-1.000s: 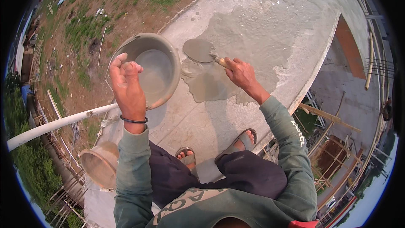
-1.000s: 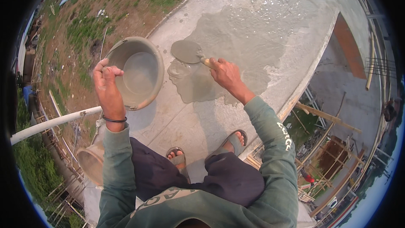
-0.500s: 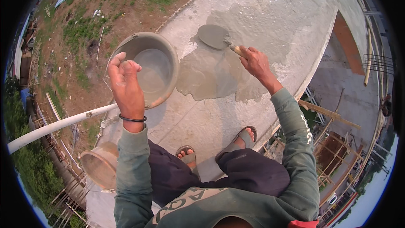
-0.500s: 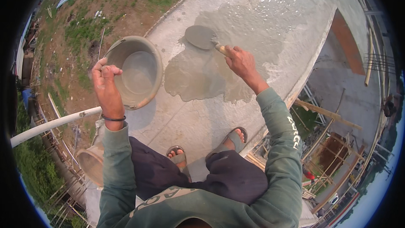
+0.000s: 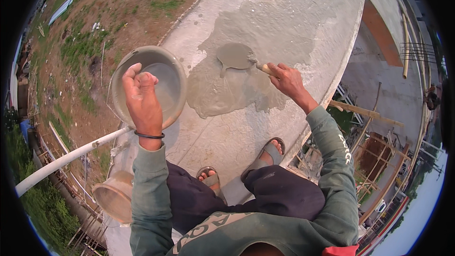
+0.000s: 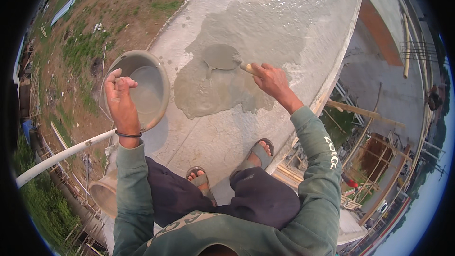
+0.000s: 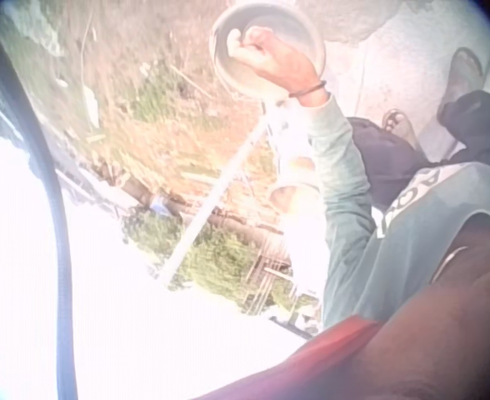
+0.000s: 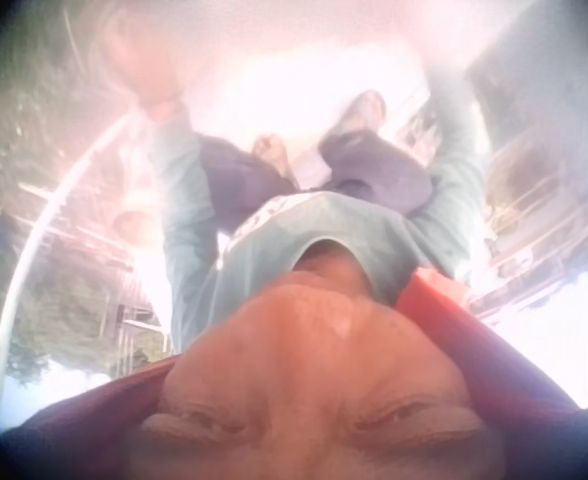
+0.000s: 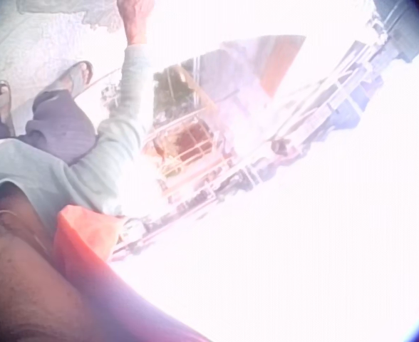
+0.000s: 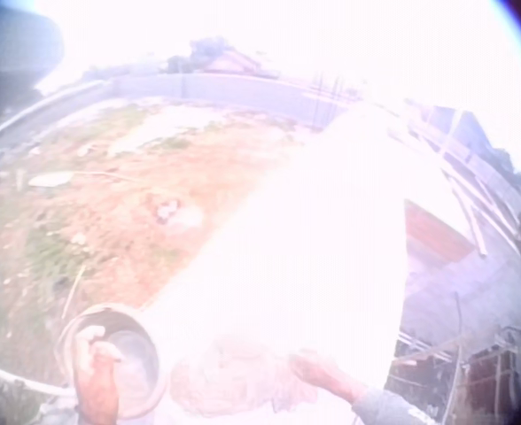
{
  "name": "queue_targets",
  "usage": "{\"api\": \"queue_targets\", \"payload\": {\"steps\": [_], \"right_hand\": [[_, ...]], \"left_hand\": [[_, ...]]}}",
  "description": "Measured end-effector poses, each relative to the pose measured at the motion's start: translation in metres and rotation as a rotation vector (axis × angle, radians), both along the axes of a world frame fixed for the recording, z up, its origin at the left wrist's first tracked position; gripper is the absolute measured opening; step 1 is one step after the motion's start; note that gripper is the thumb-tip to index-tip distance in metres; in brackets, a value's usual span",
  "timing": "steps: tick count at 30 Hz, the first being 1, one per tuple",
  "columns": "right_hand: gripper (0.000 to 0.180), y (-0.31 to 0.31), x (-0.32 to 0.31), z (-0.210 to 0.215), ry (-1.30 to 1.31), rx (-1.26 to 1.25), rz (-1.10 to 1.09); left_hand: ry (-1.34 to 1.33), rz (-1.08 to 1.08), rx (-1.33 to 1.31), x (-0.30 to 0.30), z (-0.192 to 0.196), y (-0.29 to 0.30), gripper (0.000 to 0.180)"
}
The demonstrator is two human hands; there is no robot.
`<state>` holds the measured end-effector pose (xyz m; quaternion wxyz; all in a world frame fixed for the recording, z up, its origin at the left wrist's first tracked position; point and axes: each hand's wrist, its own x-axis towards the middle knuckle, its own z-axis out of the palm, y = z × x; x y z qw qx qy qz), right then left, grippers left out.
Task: The person scoops wet cement from a bucket with a trowel and spreads it onto a concrete surface, smoothing it in place. The person repeatedly refills the trowel and continues to level the surface around a vertical pipe.
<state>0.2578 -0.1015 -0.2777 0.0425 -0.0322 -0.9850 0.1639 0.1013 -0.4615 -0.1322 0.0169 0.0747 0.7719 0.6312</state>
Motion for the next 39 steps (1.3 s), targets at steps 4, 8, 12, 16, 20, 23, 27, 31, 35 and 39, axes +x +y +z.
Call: {"api": "queue_targets", "payload": {"steps": [4,8,12,16,20,23,27,31,35,39], "right_hand": [[0.035,0.083,-0.016,-0.004,0.012,0.123,-0.543],[0.037,0.082,0.009,-0.009,-0.069,-0.001,-0.398],[0.041,0.009,0.048,-0.006,-0.083,-0.038,-0.114],[0.044,-0.013,0.073,0.005,-0.173,-0.031,-0.001],[0.043,0.05,0.065,0.003,-0.083,0.041,-0.412],[0.041,0.094,0.057,-0.004,0.012,0.08,-0.526],[0.043,0.08,0.079,-0.006,-0.105,-0.107,-0.308],[0.044,0.047,0.105,0.012,-0.178,-0.005,-0.125],[0.046,0.012,0.129,0.019,-0.146,0.022,-0.232],[0.044,0.02,0.15,0.009,-0.155,0.044,-0.478]], "left_hand": [[0.008,0.002,-0.012,0.0,-0.001,0.003,0.045],[-0.003,-0.006,-0.004,-0.001,-0.004,0.007,0.046],[-0.012,-0.008,-0.019,-0.003,-0.008,0.013,0.045],[-0.016,-0.028,-0.052,-0.004,-0.014,0.021,0.045],[-0.009,-0.058,-0.045,-0.004,-0.017,0.025,0.046],[-0.018,-0.057,-0.042,-0.005,-0.02,0.027,0.046],[-0.025,-0.085,-0.029,-0.005,-0.024,0.033,0.045],[-0.028,-0.103,-0.056,-0.005,-0.027,0.038,0.044],[-0.034,-0.101,-0.089,-0.005,-0.029,0.044,0.042],[-0.034,-0.133,-0.065,-0.003,-0.033,0.052,0.04]]}}
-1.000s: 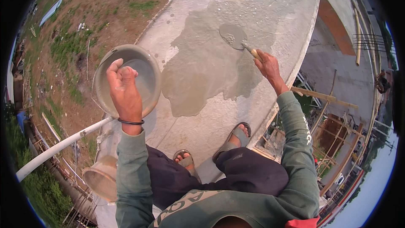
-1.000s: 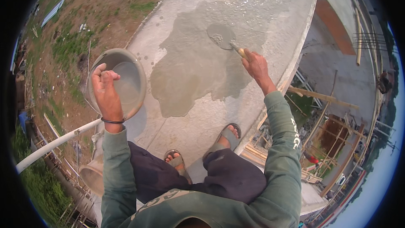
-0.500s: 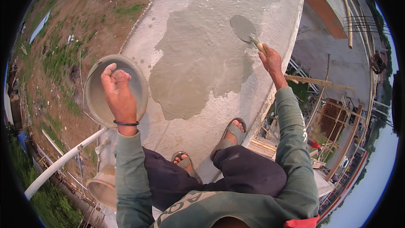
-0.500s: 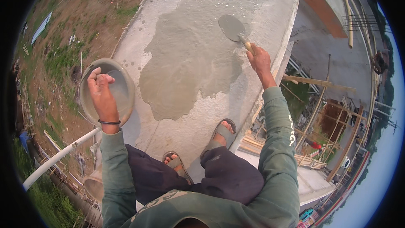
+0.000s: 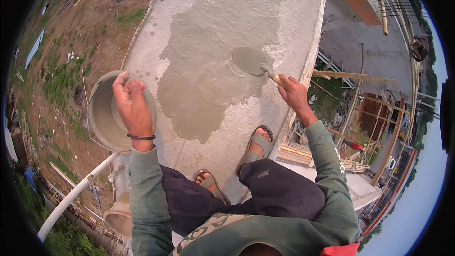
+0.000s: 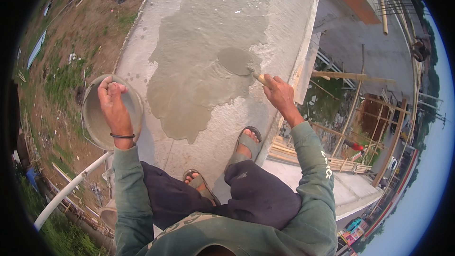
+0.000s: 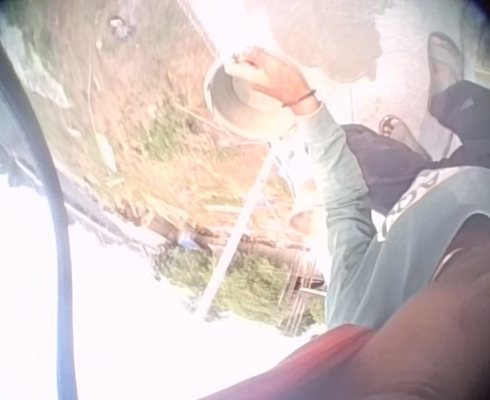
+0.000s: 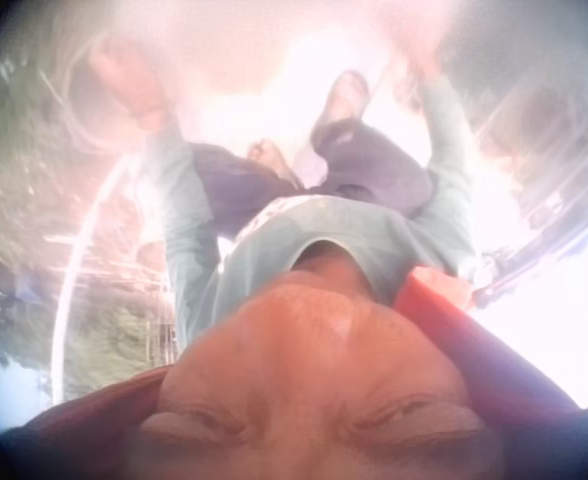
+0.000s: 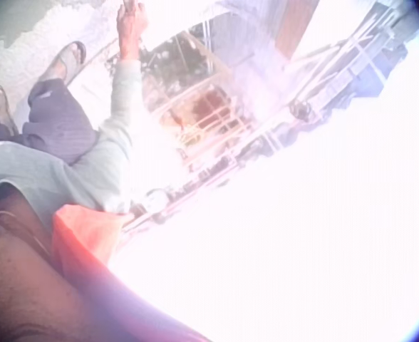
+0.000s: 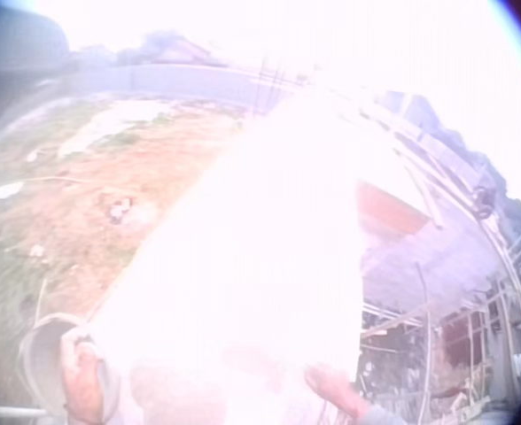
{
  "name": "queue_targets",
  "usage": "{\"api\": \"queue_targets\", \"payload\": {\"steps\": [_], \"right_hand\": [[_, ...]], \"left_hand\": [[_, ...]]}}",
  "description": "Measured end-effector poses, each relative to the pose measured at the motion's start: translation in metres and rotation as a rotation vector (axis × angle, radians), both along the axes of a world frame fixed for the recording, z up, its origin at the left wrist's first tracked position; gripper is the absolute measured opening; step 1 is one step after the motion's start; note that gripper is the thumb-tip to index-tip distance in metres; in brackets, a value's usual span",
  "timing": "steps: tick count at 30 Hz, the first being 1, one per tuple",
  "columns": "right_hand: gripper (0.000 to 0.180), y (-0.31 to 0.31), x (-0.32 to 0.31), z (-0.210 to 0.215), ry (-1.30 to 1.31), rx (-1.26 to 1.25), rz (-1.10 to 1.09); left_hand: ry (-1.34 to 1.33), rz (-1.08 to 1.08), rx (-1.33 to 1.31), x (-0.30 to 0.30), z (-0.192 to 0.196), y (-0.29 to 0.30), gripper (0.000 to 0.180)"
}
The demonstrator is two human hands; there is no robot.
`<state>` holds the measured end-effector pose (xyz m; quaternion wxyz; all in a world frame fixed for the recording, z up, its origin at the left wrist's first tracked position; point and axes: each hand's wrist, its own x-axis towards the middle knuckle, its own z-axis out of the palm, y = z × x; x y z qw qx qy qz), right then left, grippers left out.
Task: The person scoops wet cement from a bucket with a trowel and spreads it onto a concrete surface, smoothing it in place. The person repeatedly refills the trowel and continues to level the surface around a vertical pipe.
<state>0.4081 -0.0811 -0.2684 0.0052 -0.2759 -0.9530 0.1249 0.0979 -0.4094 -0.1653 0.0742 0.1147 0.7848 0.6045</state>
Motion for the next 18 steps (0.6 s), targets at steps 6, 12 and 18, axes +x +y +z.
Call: {"api": "queue_targets", "payload": {"steps": [6,12,18], "right_hand": [[0.04,0.028,0.024,-0.009,0.107,-0.015,-0.231],[0.04,-0.004,0.038,-0.005,-0.047,-0.109,-0.068],[0.043,-0.004,0.051,-0.002,0.088,0.097,-0.316]], "left_hand": [[-0.017,-0.043,0.01,0.008,0.0,0.013,0.039],[-0.018,-0.112,0.041,0.017,-0.001,0.034,0.039],[-0.045,-0.173,0.05,0.031,0.006,0.048,0.039]]}}
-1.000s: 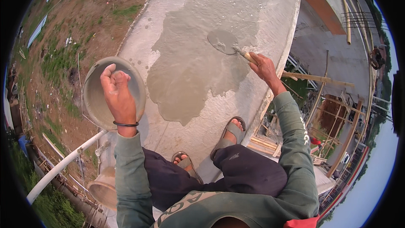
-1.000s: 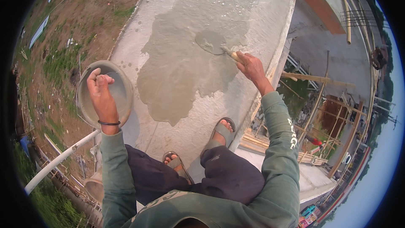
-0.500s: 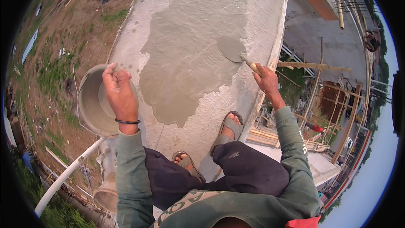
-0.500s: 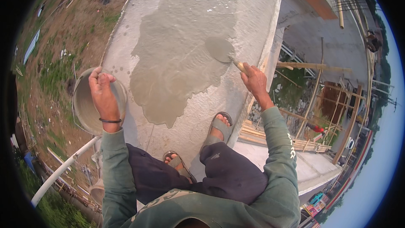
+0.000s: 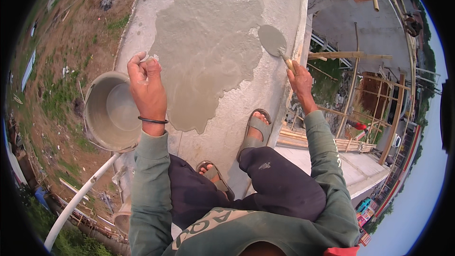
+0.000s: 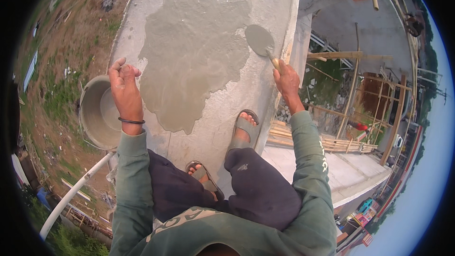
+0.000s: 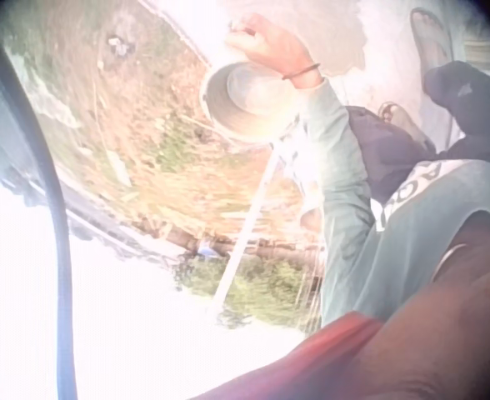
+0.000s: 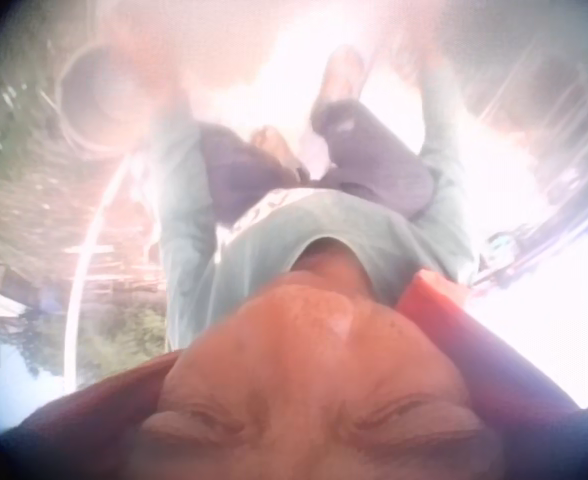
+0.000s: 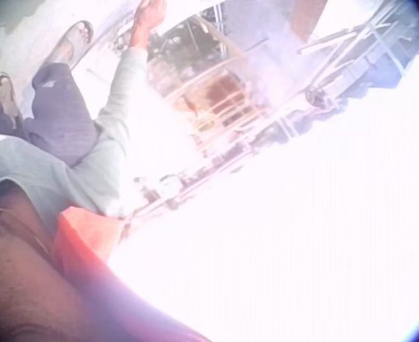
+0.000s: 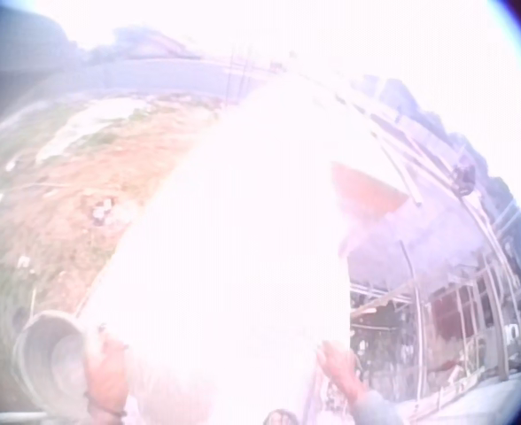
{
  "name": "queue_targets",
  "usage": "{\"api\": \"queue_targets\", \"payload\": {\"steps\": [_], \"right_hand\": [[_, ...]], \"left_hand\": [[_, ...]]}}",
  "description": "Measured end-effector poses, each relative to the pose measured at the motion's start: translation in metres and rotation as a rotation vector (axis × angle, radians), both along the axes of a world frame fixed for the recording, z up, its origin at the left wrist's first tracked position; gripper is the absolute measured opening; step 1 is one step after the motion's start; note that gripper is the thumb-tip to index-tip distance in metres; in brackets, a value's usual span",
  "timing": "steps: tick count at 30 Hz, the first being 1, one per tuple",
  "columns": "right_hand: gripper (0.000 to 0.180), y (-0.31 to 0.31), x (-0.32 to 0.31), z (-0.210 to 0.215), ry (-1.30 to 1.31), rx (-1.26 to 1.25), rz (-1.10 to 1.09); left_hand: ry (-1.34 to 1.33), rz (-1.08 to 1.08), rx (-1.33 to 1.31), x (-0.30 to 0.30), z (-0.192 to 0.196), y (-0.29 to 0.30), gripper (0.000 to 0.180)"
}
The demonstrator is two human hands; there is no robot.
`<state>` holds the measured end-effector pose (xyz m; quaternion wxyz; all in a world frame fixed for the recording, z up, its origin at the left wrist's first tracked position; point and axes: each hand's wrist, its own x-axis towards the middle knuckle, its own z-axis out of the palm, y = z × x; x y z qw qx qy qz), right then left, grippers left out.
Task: The person scoops wet cement from a bucket with a trowel and spreads it onto a concrete surface, smoothing it in place. The person repeatedly refills the trowel and continues to level the surface around a vertical pipe.
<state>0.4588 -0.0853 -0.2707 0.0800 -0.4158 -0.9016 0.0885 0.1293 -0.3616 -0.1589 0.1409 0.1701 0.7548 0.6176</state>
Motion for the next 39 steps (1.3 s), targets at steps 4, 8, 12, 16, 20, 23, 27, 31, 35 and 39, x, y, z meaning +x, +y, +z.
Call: {"api": "queue_targets", "payload": {"steps": [4,8,12,16,20,23,27,31,35,39], "right_hand": [[0.044,-0.065,0.016,-0.004,-0.053,-0.145,0.151],[0.044,-0.084,0.026,-0.007,-0.081,-0.177,0.199],[0.042,-0.045,0.011,-0.019,0.034,-0.101,0.103],[0.042,-0.037,-0.002,-0.017,-0.081,-0.247,0.365],[0.039,-0.036,0.001,0.008,-0.171,-0.171,0.574],[0.038,-0.03,0.019,0.03,-0.282,-0.141,0.626],[0.036,-0.024,0.028,0.039,-0.188,-0.077,0.457],[0.038,-0.03,0.01,0.023,-0.153,-0.098,0.344],[0.042,-0.06,0.033,0.018,-0.203,-0.118,0.497],[0.046,-0.085,0.076,0.031,-0.145,-0.03,0.448]], "left_hand": [[0.01,-0.028,0.027,0.012,0.003,0.013,0.039],[0.037,-0.081,0.049,0.029,0.006,0.026,0.039],[0.03,-0.11,0.068,0.049,0.014,0.04,0.041],[-0.005,-0.155,0.143,0.073,0.025,0.058,0.043],[0.033,-0.202,0.189,0.096,0.031,0.066,0.045],[-0.011,-0.219,0.186,0.101,0.036,0.061,0.045],[-0.056,-0.184,0.225,0.104,0.043,0.058,0.044],[-0.045,-0.159,0.213,0.107,0.045,0.059,0.043],[-0.018,-0.133,0.18,0.095,0.041,0.045,0.043],[-0.039,-0.06,0.149,0.072,0.043,0.036,0.04]]}}
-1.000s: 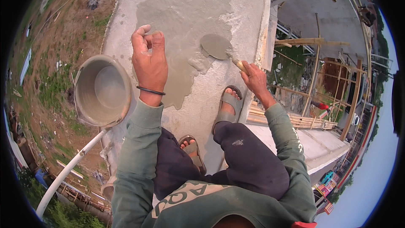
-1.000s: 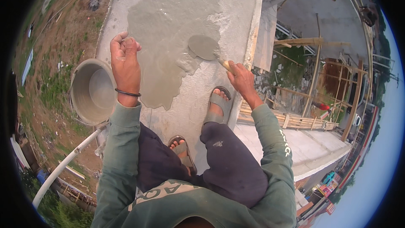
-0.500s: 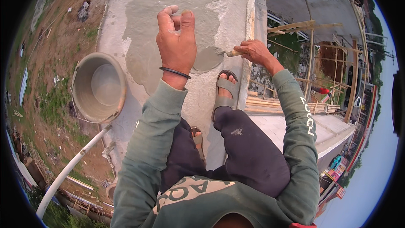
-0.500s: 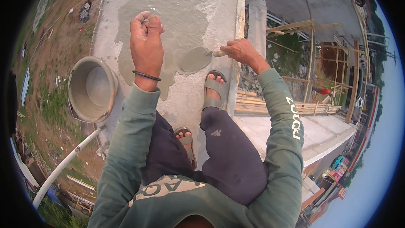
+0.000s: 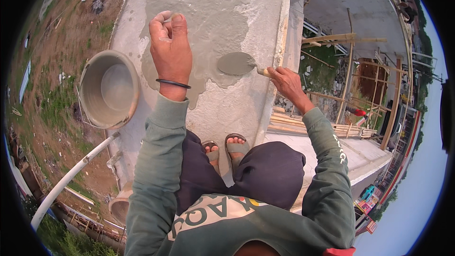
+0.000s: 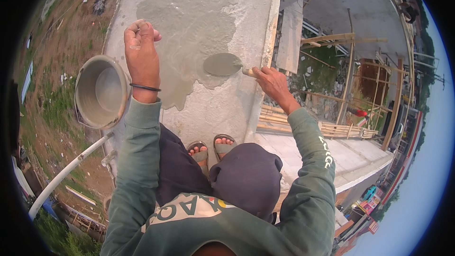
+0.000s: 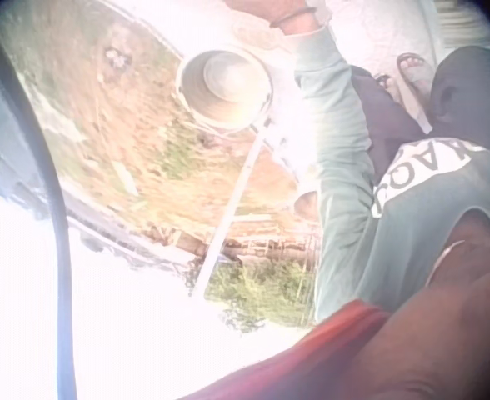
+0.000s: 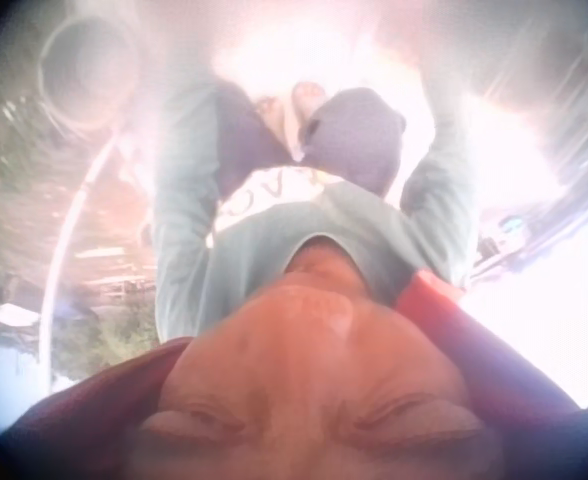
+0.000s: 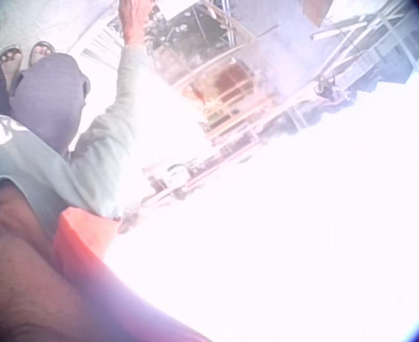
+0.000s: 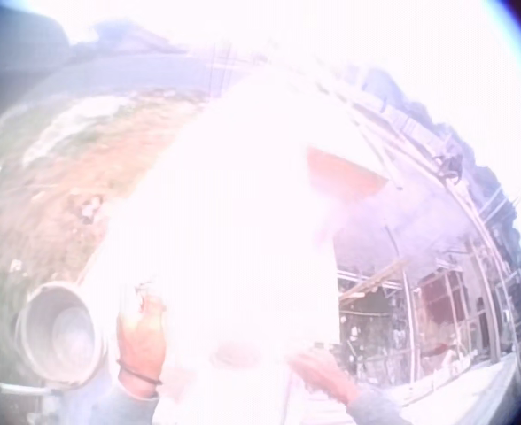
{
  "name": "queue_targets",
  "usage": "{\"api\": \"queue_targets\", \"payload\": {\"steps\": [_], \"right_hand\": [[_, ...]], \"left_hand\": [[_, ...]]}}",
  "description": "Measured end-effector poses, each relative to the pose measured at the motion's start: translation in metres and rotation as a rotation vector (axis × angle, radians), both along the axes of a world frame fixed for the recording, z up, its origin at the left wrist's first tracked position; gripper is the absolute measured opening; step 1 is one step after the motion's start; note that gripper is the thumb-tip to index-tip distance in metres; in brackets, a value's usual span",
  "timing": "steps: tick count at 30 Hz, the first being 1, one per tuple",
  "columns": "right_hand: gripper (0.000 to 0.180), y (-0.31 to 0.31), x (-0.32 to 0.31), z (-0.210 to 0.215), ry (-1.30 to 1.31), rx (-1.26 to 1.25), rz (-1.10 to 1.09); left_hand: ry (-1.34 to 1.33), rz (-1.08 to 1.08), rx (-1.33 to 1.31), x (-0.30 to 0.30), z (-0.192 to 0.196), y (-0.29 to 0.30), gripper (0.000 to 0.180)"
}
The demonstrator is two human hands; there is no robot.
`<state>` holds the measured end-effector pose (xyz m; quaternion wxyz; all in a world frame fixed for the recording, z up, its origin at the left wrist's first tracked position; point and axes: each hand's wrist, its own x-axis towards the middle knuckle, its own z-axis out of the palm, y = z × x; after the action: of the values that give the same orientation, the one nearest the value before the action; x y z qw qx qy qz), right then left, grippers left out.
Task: The person scoops wet cement from a bucket with a trowel and spreads it onto a concrete surface, smoothing it in place. The person repeatedly refills the trowel and continues to level the surface around a vertical pipe.
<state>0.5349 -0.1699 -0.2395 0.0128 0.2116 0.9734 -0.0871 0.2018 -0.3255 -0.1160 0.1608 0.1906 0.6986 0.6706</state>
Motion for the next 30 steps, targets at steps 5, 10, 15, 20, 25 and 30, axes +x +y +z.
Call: {"api": "queue_targets", "payload": {"steps": [5,10,15,20,25,30], "right_hand": [[0.046,-0.025,0.019,0.007,-0.025,-0.09,0.019],[0.041,-0.005,0.0,-0.013,-0.004,-0.03,-0.121],[0.04,-0.016,0.003,-0.023,-0.043,-0.225,-0.202],[0.041,-0.037,0.038,0.0,-0.224,-0.286,0.002],[0.038,0.038,-0.003,-0.018,-0.049,-0.074,-0.035],[0.038,0.065,-0.07,-0.044,0.111,0.076,-0.309]], "left_hand": [[-0.054,0.06,0.017,-0.01,0.01,-0.008,0.033],[-0.024,0.026,0.038,-0.001,0.01,-0.001,0.041],[-0.016,-0.009,0.027,0.006,0.009,0.01,0.042],[-0.003,-0.031,-0.018,0.011,0.017,0.01,0.041],[-0.021,-0.06,-0.003,0.024,0.031,0.009,0.041],[-0.037,-0.004,0.042,0.018,0.058,-0.025,0.039]]}}
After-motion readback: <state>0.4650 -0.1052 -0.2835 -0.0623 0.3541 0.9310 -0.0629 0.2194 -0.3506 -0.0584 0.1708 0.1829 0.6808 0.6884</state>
